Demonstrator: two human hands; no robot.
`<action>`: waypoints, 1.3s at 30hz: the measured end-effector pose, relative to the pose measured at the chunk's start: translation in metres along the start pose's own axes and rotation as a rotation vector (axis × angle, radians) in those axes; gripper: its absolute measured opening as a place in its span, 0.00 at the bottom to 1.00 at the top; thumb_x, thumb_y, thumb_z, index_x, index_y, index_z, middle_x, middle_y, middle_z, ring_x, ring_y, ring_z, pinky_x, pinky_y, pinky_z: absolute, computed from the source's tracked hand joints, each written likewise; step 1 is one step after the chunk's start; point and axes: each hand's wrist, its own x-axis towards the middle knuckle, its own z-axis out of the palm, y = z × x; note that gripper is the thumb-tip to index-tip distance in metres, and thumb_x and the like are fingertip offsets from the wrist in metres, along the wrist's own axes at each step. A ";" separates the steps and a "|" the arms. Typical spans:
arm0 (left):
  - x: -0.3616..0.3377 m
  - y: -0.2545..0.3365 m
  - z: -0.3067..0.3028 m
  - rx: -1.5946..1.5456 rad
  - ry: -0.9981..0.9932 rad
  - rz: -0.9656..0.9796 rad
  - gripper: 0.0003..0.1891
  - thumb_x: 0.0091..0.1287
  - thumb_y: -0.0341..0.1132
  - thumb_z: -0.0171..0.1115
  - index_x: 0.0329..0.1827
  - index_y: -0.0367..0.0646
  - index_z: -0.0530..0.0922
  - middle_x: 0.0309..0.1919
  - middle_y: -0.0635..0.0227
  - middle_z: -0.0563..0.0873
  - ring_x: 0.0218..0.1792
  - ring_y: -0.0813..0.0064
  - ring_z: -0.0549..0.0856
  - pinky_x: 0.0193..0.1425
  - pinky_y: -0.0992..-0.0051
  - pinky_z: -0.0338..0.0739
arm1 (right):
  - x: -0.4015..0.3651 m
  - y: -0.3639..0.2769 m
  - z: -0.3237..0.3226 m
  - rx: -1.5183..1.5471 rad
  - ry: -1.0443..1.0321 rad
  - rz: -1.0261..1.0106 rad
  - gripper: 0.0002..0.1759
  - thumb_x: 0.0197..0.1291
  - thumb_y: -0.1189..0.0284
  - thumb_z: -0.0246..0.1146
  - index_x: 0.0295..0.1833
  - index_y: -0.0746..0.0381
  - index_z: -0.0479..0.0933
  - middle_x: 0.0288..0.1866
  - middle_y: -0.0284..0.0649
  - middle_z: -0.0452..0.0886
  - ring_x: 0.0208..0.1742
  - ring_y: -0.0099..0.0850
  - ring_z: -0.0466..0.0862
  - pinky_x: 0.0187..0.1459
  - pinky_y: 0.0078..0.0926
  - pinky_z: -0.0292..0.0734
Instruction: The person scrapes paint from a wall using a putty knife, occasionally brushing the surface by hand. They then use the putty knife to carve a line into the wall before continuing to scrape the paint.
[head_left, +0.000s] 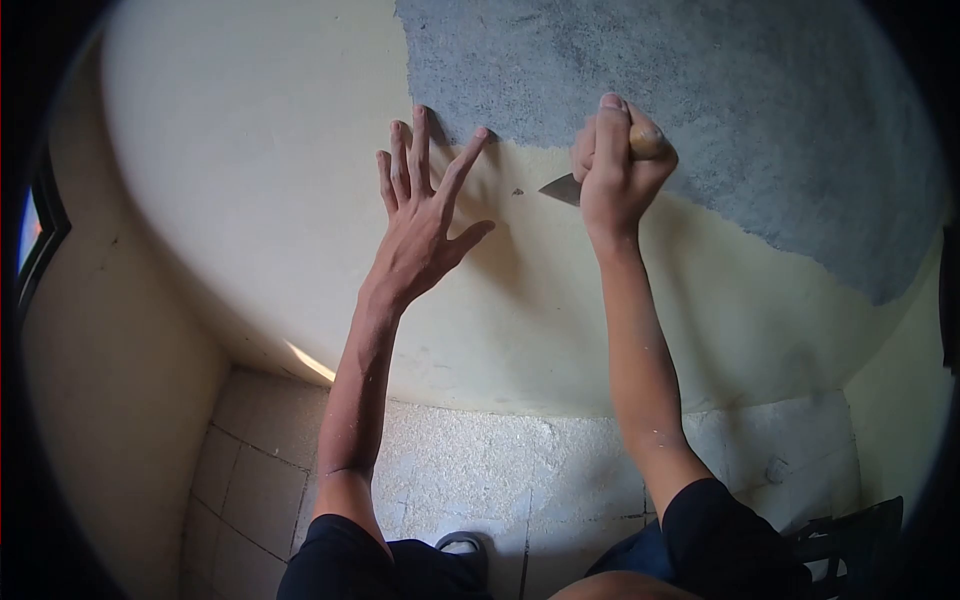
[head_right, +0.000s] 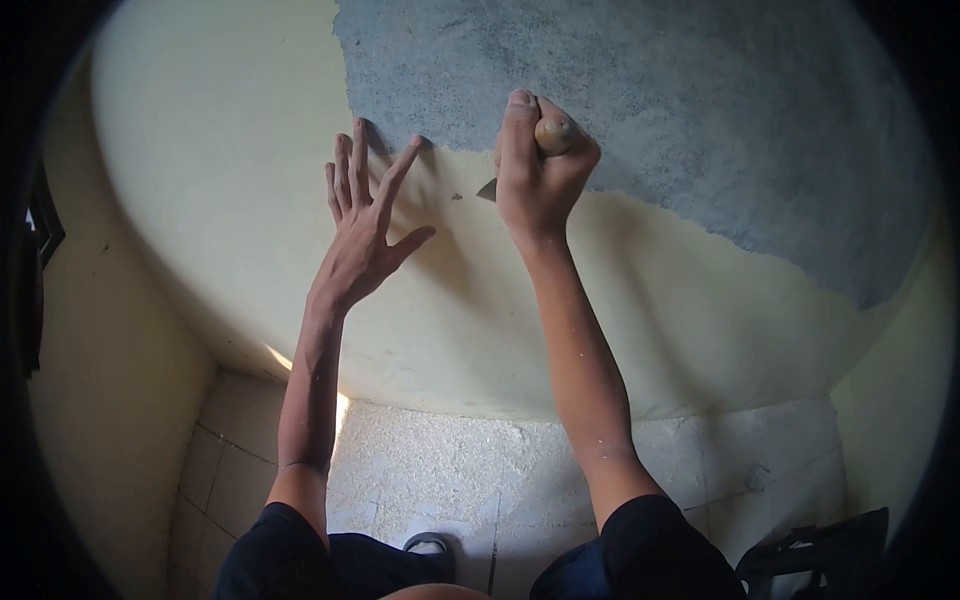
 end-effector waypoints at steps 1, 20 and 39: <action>-0.001 -0.001 0.000 -0.010 -0.003 0.003 0.56 0.61 0.41 0.82 0.88 0.77 0.55 0.90 0.57 0.31 0.88 0.47 0.30 0.90 0.39 0.30 | 0.003 -0.015 0.000 0.016 0.007 -0.101 0.26 0.77 0.72 0.54 0.21 0.55 0.60 0.12 0.26 0.64 0.13 0.15 0.62 0.16 0.21 0.53; -0.002 -0.005 0.009 0.014 0.013 0.002 0.55 0.62 0.42 0.81 0.89 0.77 0.53 0.90 0.57 0.30 0.88 0.47 0.29 0.89 0.38 0.28 | 0.026 -0.052 -0.021 -0.014 0.040 -0.287 0.26 0.74 0.74 0.51 0.19 0.55 0.57 0.10 0.27 0.60 0.12 0.14 0.55 0.16 0.21 0.47; -0.002 -0.006 0.004 -0.018 -0.017 0.007 0.55 0.62 0.43 0.81 0.89 0.78 0.53 0.90 0.56 0.30 0.88 0.46 0.29 0.89 0.38 0.30 | 0.012 -0.039 -0.024 0.030 -0.020 -0.172 0.27 0.75 0.74 0.55 0.18 0.57 0.62 0.12 0.26 0.62 0.14 0.14 0.59 0.17 0.21 0.50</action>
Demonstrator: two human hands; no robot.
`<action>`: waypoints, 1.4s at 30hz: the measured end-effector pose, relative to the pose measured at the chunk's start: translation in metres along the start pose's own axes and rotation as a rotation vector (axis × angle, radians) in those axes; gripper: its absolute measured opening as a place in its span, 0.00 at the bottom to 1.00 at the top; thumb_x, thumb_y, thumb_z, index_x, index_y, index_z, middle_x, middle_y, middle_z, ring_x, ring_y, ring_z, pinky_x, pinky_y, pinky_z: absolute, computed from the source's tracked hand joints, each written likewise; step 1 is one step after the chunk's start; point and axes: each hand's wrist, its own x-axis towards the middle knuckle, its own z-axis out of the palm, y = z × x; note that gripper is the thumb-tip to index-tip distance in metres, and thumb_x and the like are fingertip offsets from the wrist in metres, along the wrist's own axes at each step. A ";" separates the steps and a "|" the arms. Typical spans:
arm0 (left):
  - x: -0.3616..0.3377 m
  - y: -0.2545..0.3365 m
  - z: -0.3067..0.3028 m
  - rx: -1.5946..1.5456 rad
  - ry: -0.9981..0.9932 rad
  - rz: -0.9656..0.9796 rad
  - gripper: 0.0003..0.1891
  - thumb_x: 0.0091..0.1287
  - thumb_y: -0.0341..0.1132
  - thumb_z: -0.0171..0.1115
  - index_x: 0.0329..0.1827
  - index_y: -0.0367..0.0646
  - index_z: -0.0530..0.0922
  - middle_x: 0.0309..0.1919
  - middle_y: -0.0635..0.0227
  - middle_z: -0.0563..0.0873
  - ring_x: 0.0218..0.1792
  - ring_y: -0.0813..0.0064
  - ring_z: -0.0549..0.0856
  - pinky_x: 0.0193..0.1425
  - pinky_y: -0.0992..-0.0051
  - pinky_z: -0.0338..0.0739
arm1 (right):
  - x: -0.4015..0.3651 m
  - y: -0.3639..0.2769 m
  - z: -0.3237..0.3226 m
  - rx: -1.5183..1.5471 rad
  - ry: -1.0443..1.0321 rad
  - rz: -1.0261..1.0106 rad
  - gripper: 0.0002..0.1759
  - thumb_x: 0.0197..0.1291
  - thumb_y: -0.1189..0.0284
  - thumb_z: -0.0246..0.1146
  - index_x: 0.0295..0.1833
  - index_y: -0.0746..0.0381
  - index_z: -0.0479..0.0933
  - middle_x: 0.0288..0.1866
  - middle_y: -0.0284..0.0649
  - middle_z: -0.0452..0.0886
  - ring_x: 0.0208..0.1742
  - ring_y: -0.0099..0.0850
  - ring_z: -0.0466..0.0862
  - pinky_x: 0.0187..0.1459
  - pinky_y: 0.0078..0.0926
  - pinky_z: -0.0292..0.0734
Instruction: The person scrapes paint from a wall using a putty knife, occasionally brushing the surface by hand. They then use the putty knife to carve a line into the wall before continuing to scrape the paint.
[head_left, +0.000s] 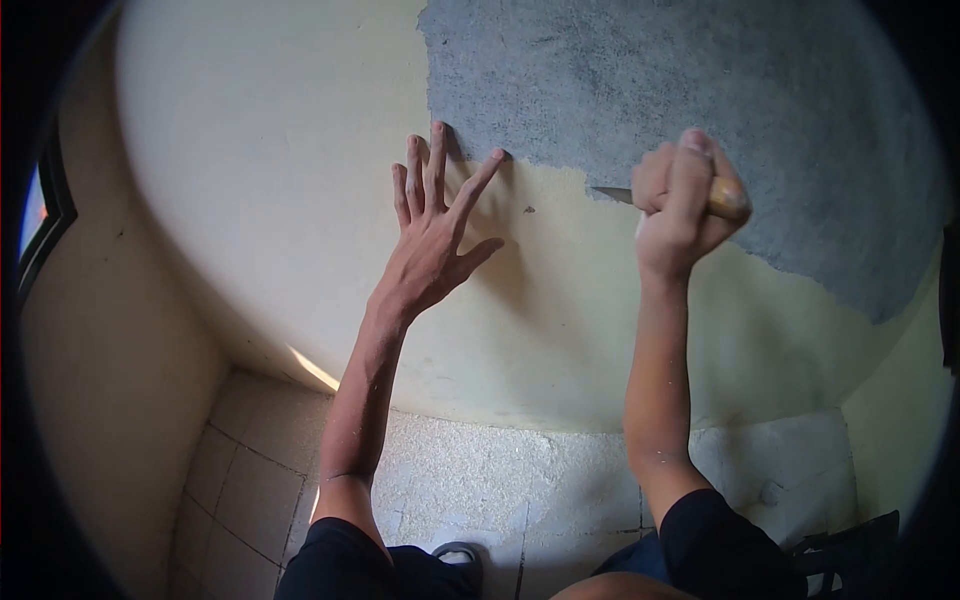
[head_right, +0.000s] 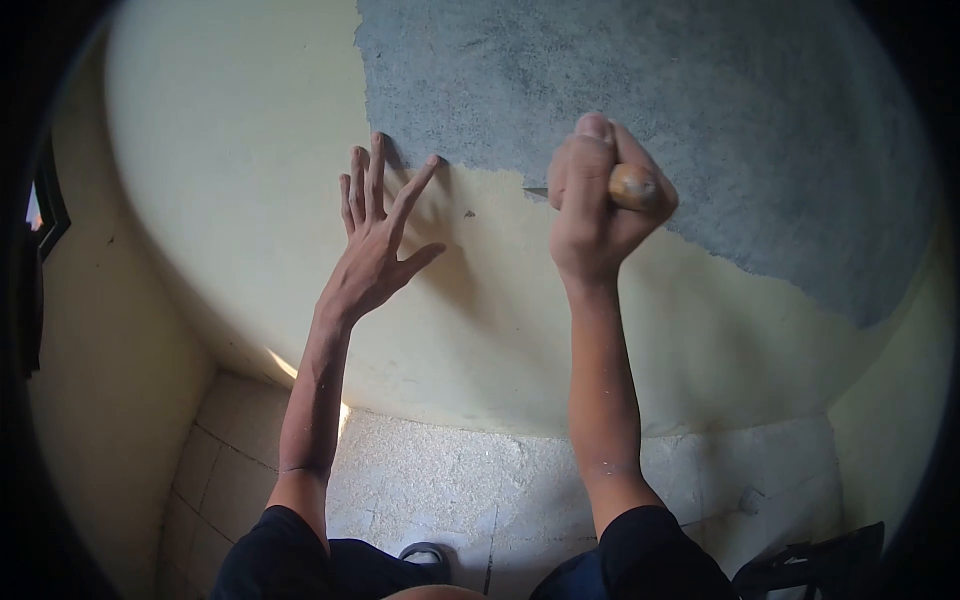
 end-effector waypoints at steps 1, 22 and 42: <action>0.000 -0.003 0.001 0.025 -0.020 -0.006 0.55 0.62 0.42 0.82 0.88 0.78 0.54 0.90 0.56 0.31 0.88 0.46 0.29 0.90 0.38 0.31 | 0.008 -0.012 -0.004 0.055 0.001 0.005 0.27 0.75 0.75 0.55 0.17 0.57 0.62 0.11 0.26 0.62 0.14 0.14 0.59 0.17 0.21 0.49; 0.001 -0.008 0.007 0.015 0.011 0.007 0.55 0.61 0.42 0.83 0.88 0.78 0.55 0.90 0.59 0.30 0.88 0.47 0.29 0.90 0.39 0.30 | -0.012 0.020 -0.008 -0.087 -0.073 0.028 0.26 0.75 0.74 0.57 0.19 0.58 0.63 0.13 0.25 0.65 0.16 0.14 0.65 0.18 0.20 0.54; -0.001 -0.007 0.009 0.008 0.007 0.010 0.55 0.62 0.44 0.82 0.88 0.78 0.54 0.90 0.56 0.30 0.88 0.46 0.28 0.89 0.37 0.28 | 0.004 0.000 -0.006 0.007 0.042 -0.086 0.26 0.74 0.77 0.54 0.18 0.57 0.62 0.11 0.27 0.64 0.12 0.15 0.61 0.16 0.19 0.51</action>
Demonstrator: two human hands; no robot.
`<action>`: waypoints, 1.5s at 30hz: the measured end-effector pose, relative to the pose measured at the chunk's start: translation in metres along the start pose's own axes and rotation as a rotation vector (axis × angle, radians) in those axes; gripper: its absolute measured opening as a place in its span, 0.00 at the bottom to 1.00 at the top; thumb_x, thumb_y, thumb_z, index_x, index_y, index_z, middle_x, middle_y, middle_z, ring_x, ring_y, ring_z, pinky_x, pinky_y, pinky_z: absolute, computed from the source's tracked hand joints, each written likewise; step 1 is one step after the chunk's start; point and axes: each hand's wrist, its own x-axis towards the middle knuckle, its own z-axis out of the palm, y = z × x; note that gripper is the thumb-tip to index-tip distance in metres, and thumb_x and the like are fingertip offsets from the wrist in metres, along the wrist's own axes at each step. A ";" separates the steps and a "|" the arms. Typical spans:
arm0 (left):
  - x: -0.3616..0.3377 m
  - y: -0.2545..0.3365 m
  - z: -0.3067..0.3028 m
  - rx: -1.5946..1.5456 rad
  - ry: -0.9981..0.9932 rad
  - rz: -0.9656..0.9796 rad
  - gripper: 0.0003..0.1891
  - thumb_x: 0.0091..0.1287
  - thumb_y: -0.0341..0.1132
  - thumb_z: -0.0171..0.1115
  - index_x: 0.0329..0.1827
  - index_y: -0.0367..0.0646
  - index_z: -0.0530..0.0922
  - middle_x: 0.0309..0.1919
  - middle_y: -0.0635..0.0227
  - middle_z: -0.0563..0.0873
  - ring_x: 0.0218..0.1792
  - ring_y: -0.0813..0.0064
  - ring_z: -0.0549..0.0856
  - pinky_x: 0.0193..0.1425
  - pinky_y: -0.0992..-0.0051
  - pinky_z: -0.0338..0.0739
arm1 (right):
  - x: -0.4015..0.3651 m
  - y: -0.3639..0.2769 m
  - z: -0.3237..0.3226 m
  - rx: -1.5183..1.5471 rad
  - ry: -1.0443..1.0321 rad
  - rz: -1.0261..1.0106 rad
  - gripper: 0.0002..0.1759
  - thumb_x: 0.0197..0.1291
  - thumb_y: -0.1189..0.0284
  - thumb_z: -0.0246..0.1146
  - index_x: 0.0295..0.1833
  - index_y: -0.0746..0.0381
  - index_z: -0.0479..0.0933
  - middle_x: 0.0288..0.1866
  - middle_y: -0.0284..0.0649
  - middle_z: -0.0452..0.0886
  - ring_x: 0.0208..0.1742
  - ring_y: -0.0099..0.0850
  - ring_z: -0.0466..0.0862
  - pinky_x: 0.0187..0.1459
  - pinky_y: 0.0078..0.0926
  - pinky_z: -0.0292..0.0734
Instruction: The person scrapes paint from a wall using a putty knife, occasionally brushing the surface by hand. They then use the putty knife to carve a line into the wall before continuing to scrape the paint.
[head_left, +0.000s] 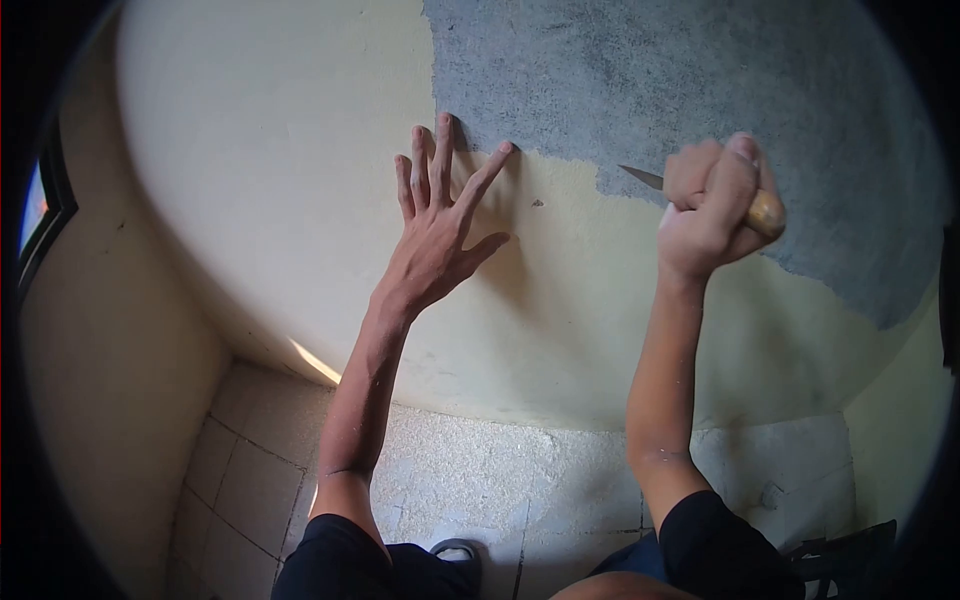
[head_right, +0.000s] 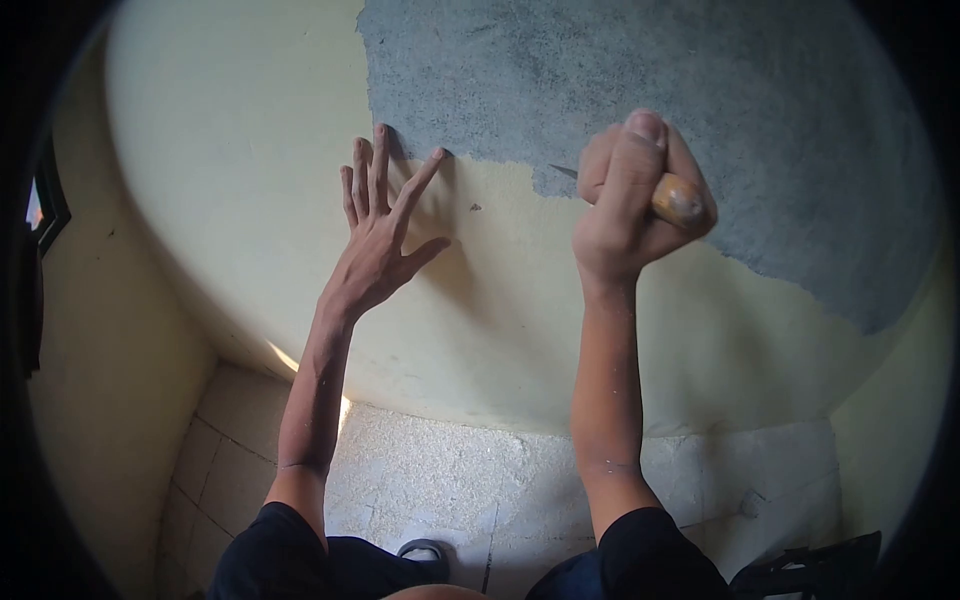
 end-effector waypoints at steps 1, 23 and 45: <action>0.000 -0.002 0.001 0.011 0.003 0.009 0.55 0.62 0.44 0.82 0.88 0.78 0.54 0.90 0.56 0.30 0.88 0.45 0.28 0.89 0.37 0.28 | 0.010 -0.008 -0.001 0.098 -0.031 -0.029 0.27 0.75 0.76 0.55 0.17 0.56 0.63 0.11 0.26 0.64 0.12 0.15 0.61 0.16 0.19 0.51; -0.002 -0.002 0.005 -0.074 0.070 -0.018 0.46 0.65 0.62 0.73 0.86 0.82 0.59 0.90 0.60 0.31 0.88 0.46 0.29 0.88 0.36 0.26 | 0.034 -0.006 0.039 -0.011 -0.159 0.027 0.28 0.74 0.73 0.53 0.16 0.54 0.57 0.09 0.27 0.59 0.10 0.15 0.57 0.14 0.21 0.49; -0.006 -0.005 -0.017 -0.128 -0.046 -0.018 0.38 0.67 0.71 0.63 0.81 0.78 0.70 0.91 0.68 0.39 0.89 0.50 0.37 0.89 0.34 0.39 | 0.007 0.035 0.036 -0.164 -0.252 0.019 0.26 0.73 0.75 0.52 0.18 0.56 0.55 0.10 0.29 0.59 0.11 0.16 0.54 0.15 0.22 0.45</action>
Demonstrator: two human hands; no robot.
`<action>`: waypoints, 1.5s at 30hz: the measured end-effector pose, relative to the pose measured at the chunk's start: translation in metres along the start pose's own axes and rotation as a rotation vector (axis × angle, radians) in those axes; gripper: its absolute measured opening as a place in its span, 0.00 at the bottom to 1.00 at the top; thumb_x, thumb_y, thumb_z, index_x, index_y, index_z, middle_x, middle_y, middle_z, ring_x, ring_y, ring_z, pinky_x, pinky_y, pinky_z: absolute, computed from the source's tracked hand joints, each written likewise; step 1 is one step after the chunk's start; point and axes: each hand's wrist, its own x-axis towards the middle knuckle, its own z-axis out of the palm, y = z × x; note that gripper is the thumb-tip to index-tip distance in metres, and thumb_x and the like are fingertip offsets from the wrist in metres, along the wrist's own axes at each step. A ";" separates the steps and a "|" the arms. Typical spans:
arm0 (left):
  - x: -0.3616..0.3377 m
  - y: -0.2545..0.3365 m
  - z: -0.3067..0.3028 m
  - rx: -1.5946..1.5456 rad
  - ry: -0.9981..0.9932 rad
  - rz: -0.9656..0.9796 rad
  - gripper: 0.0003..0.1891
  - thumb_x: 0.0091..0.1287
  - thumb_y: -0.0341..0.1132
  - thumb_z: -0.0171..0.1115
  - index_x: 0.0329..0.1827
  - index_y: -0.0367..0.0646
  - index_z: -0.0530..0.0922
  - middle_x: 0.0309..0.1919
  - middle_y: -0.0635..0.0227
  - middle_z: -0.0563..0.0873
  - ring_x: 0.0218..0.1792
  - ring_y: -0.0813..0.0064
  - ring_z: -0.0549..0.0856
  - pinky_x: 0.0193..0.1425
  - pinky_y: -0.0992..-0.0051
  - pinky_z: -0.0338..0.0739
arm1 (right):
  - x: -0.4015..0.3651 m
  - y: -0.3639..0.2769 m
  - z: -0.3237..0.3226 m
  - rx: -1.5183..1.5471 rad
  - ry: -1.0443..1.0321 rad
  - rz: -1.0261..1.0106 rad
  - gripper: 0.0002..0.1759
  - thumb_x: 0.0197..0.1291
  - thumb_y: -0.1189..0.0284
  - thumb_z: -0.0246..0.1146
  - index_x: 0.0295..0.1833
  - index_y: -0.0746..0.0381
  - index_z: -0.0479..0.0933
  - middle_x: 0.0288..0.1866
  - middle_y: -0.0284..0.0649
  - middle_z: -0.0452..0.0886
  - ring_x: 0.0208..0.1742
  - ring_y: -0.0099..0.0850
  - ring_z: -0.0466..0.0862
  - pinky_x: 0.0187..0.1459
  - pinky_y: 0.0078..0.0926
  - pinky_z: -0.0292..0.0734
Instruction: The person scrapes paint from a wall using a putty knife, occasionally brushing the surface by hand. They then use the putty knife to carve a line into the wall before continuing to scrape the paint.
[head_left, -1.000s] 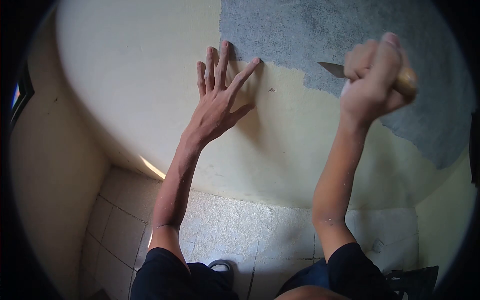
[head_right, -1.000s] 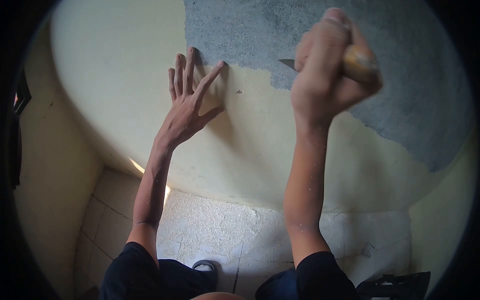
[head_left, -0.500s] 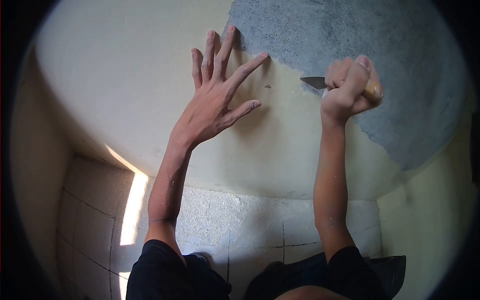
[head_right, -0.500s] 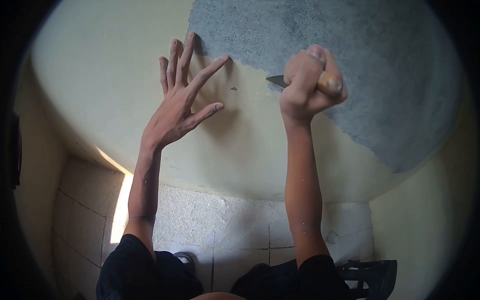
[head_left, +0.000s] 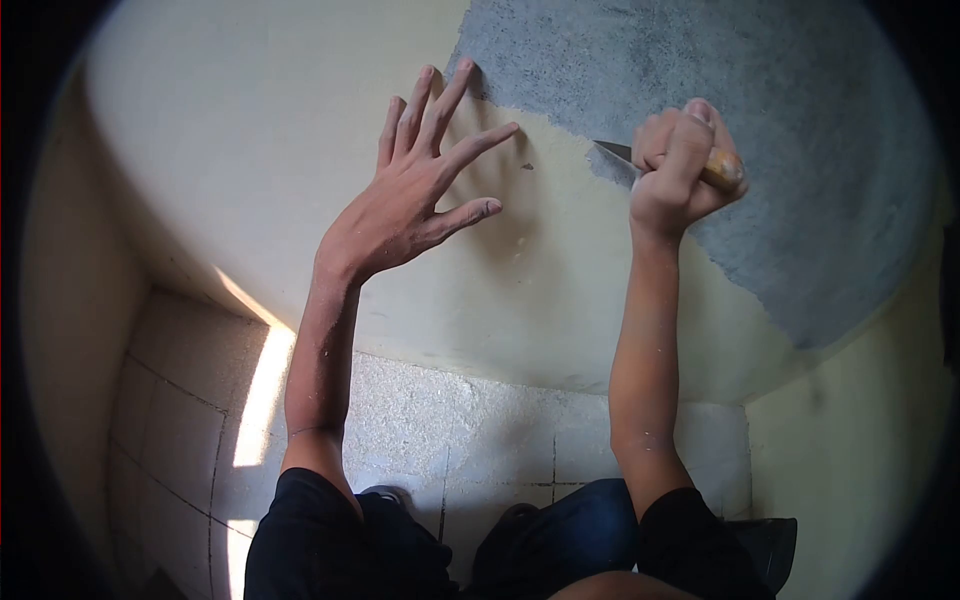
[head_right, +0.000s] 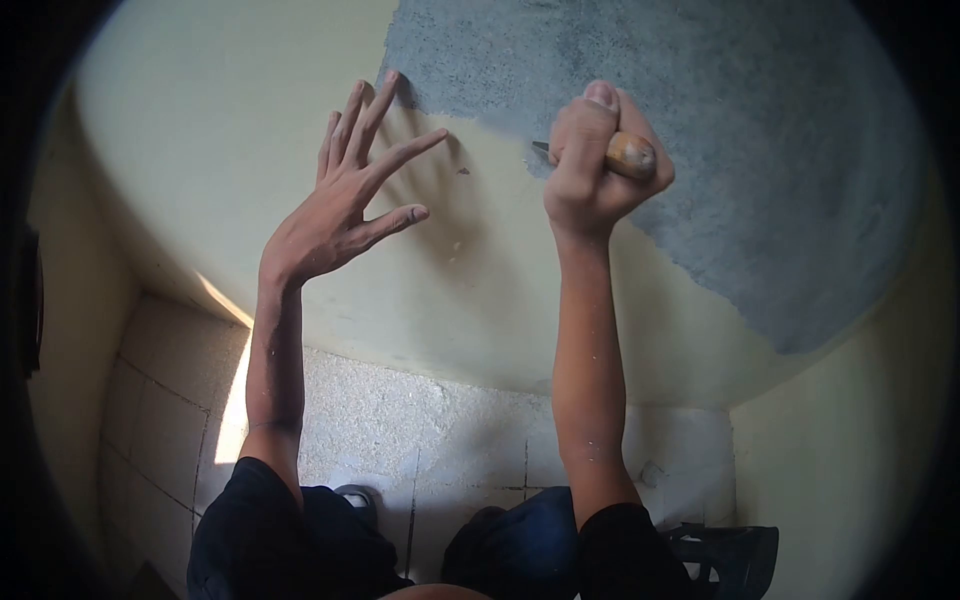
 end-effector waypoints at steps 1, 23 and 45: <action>-0.002 0.002 -0.011 0.013 -0.043 -0.016 0.39 0.67 0.71 0.64 0.81 0.78 0.69 0.91 0.69 0.40 0.89 0.51 0.37 0.88 0.34 0.44 | 0.007 -0.014 0.002 0.066 0.015 0.007 0.26 0.73 0.75 0.52 0.18 0.56 0.55 0.10 0.29 0.59 0.11 0.15 0.54 0.15 0.22 0.45; 0.102 0.035 -0.050 -0.119 0.663 0.105 0.12 0.76 0.35 0.67 0.59 0.52 0.90 0.59 0.65 0.89 0.65 0.66 0.86 0.71 0.62 0.80 | -0.040 0.023 -0.005 -0.084 -0.017 0.182 0.25 0.73 0.75 0.62 0.19 0.61 0.66 0.13 0.28 0.65 0.14 0.16 0.65 0.18 0.24 0.56; 0.062 -0.004 0.056 0.089 0.630 0.018 0.27 0.70 0.28 0.62 0.74 0.52 0.79 0.82 0.52 0.69 0.83 0.49 0.64 0.87 0.43 0.51 | -0.023 -0.011 -0.006 -0.067 0.117 0.065 0.24 0.71 0.76 0.54 0.17 0.60 0.63 0.10 0.29 0.64 0.12 0.16 0.62 0.16 0.20 0.54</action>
